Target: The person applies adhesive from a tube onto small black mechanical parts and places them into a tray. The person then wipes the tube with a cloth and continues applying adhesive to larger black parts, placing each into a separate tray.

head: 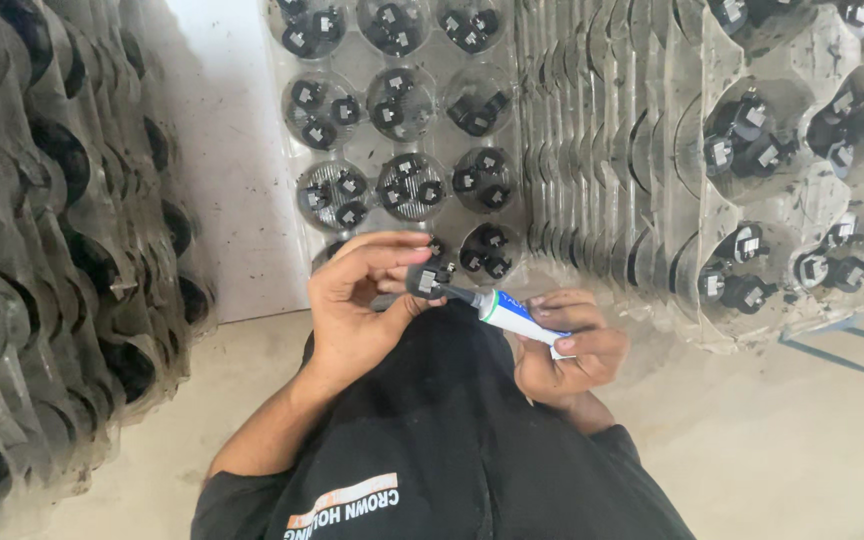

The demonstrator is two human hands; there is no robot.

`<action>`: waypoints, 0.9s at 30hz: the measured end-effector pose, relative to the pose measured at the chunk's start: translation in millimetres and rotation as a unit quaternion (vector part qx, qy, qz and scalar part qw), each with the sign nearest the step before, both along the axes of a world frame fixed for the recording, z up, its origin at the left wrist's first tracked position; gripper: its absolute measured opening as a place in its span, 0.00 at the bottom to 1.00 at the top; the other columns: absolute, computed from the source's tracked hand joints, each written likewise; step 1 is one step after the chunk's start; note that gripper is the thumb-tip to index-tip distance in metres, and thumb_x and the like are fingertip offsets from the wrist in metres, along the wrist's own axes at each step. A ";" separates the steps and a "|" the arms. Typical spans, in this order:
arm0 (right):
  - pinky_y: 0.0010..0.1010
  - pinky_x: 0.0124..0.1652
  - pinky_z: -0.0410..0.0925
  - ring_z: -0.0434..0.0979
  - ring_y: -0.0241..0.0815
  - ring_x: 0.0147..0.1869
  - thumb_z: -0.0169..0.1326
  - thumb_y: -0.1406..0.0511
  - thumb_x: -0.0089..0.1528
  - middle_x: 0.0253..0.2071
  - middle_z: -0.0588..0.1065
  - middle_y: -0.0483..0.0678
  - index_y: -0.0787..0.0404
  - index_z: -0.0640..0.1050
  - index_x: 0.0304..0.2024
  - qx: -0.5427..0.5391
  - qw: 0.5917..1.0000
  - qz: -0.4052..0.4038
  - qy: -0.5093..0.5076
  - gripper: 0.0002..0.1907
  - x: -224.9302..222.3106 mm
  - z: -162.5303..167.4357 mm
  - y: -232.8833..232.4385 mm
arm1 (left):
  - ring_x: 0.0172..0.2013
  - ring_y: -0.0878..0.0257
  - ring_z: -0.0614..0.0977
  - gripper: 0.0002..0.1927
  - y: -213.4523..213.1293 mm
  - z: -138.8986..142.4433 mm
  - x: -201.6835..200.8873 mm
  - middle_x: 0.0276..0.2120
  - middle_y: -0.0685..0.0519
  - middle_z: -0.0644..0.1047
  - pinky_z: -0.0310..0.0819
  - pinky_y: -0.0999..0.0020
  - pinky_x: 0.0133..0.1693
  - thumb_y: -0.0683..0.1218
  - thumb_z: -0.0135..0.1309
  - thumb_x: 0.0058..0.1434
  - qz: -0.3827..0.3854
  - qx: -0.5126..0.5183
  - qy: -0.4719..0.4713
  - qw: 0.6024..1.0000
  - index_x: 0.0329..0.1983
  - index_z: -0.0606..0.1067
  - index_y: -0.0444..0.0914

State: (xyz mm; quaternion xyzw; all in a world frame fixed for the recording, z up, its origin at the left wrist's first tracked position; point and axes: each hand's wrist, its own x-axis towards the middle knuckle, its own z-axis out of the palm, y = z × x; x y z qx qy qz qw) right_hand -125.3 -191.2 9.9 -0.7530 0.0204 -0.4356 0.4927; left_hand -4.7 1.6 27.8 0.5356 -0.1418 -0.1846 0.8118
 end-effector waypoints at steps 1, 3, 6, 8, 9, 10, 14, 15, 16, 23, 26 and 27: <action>0.38 0.44 0.76 0.79 0.48 0.40 0.62 0.75 0.60 0.36 0.75 0.52 0.55 0.63 0.43 -0.005 1.000 0.009 -0.003 0.21 -0.6 0.7 -1.4 | 0.47 0.61 0.85 0.19 0.0 0.8 -0.4 0.57 0.45 0.76 0.86 0.68 0.49 0.28 0.62 0.60 0.001 -0.001 0.006 1.000 0.53 0.76 0.30; 0.37 0.44 0.77 0.80 0.47 0.41 0.62 0.74 0.60 0.36 0.74 0.51 0.55 0.62 0.43 -0.017 0.999 0.027 -0.009 0.21 -0.4 0.7 -3.5 | 0.47 0.61 0.86 0.19 -0.1 1.7 -1.8 0.55 0.45 0.76 0.85 0.69 0.49 0.27 0.61 0.61 0.001 -0.003 0.017 1.000 0.55 0.76 0.30; 0.36 0.41 0.77 0.82 0.48 0.39 0.59 0.75 0.58 0.35 0.75 0.52 0.55 0.63 0.43 -0.041 0.998 0.025 -0.034 0.20 0.4 -1.0 -4.0 | 0.46 0.62 0.85 0.20 0.3 2.1 -3.7 0.55 0.47 0.76 0.85 0.69 0.50 0.27 0.59 0.61 0.001 -0.013 0.029 1.000 0.56 0.76 0.30; 0.37 0.42 0.79 0.81 0.48 0.40 0.59 0.77 0.57 0.36 0.75 0.52 0.56 0.63 0.43 -0.059 0.997 0.034 -0.025 0.21 -0.5 -0.7 -4.8 | 0.46 0.62 0.86 0.21 1.2 2.4 -4.5 0.54 0.47 0.76 0.84 0.69 0.50 0.27 0.59 0.61 -0.005 -0.008 0.027 1.000 0.57 0.76 0.30; 0.37 0.43 0.80 0.81 0.48 0.40 0.59 0.78 0.57 0.37 0.74 0.52 0.56 0.62 0.43 -0.068 0.997 0.038 -0.020 0.22 -1.7 0.3 -5.5 | 0.46 0.62 0.86 0.22 1.5 2.6 -4.7 0.53 0.48 0.76 0.84 0.70 0.50 0.26 0.59 0.61 -0.008 -0.007 0.027 1.000 0.58 0.76 0.30; 0.37 0.42 0.80 0.81 0.48 0.40 0.57 0.78 0.56 0.37 0.74 0.52 0.56 0.63 0.42 -0.071 0.996 0.047 -0.024 0.21 -1.8 1.0 -7.1 | 0.46 0.63 0.85 0.22 1.8 2.9 -4.8 0.53 0.48 0.76 0.84 0.70 0.51 0.26 0.59 0.61 -0.013 -0.004 0.026 1.000 0.58 0.76 0.30; 0.36 0.42 0.80 0.81 0.48 0.40 0.55 0.79 0.55 0.37 0.75 0.52 0.55 0.64 0.42 -0.085 0.995 0.055 -0.022 0.20 -2.1 5.1 -12.0 | 0.45 0.64 0.85 0.23 1.4 3.2 -4.3 0.52 0.49 0.75 0.84 0.70 0.51 0.26 0.59 0.59 -0.028 -0.003 0.034 0.999 0.58 0.76 0.30; 0.36 0.43 0.80 0.81 0.48 0.41 0.56 0.79 0.56 0.37 0.75 0.51 0.55 0.64 0.42 -0.091 0.994 0.051 -0.017 0.21 -2.0 6.0 -12.3 | 0.45 0.64 0.85 0.23 0.9 3.0 -4.2 0.52 0.49 0.75 0.84 0.70 0.51 0.26 0.58 0.59 -0.030 -0.004 0.038 0.999 0.58 0.76 0.30; 0.35 0.42 0.79 0.81 0.48 0.40 0.56 0.79 0.55 0.36 0.75 0.51 0.55 0.64 0.42 -0.098 0.993 0.055 -0.019 0.21 -1.1 6.7 -13.1 | 0.45 0.64 0.85 0.24 0.6 2.8 -4.0 0.51 0.49 0.76 0.84 0.71 0.51 0.25 0.59 0.59 -0.034 -0.001 0.039 0.999 0.58 0.76 0.30; 0.34 0.42 0.79 0.81 0.47 0.39 0.56 0.79 0.55 0.35 0.75 0.49 0.54 0.64 0.41 -0.115 0.993 0.034 -0.014 0.21 -0.2 10.2 -11.3 | 0.46 0.66 0.84 0.25 -1.6 0.6 -4.8 0.50 0.50 0.78 0.83 0.73 0.50 0.25 0.61 0.59 -0.034 -0.009 0.058 0.998 0.59 0.75 0.30; 0.34 0.41 0.79 0.80 0.47 0.39 0.55 0.79 0.55 0.34 0.75 0.50 0.54 0.64 0.41 -0.115 0.992 0.042 -0.016 0.20 -0.4 10.7 -12.5 | 0.46 0.66 0.84 0.25 -2.0 -0.1 -5.0 0.50 0.50 0.78 0.82 0.73 0.50 0.25 0.60 0.59 -0.034 -0.009 0.062 0.997 0.60 0.75 0.30; 0.34 0.41 0.79 0.80 0.48 0.39 0.55 0.79 0.54 0.34 0.75 0.50 0.55 0.64 0.41 -0.115 0.992 0.045 -0.017 0.20 -0.4 10.6 -12.9 | 0.46 0.66 0.84 0.25 -2.0 -0.2 -5.2 0.50 0.50 0.78 0.82 0.73 0.49 0.25 0.60 0.59 -0.034 -0.007 0.063 0.997 0.60 0.75 0.30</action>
